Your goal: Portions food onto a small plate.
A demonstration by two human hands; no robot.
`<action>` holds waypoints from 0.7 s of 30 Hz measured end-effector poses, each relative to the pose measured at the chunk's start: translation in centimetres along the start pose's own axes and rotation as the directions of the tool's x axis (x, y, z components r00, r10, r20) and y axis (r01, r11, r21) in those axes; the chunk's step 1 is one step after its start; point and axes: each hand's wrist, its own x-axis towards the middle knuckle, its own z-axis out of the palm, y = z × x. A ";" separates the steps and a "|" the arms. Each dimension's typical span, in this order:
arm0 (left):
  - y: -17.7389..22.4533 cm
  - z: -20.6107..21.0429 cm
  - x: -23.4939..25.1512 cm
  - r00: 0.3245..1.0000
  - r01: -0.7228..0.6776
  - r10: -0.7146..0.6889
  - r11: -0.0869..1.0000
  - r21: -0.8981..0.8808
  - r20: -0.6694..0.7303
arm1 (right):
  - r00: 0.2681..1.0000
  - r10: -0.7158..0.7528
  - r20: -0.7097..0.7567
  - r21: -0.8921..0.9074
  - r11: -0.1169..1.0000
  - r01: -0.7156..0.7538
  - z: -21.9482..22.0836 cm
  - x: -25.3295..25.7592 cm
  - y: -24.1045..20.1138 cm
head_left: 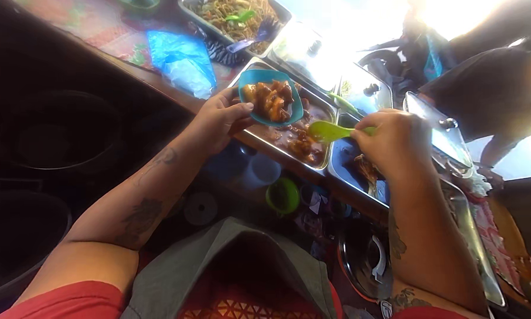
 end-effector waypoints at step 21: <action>0.1 -0.9 -0.7 1.000 0.006 -0.006 1.000 -0.004 -0.011 | 0.781 0.501 0.372 0.725 0.369 -0.582 8.5 0.7 4.2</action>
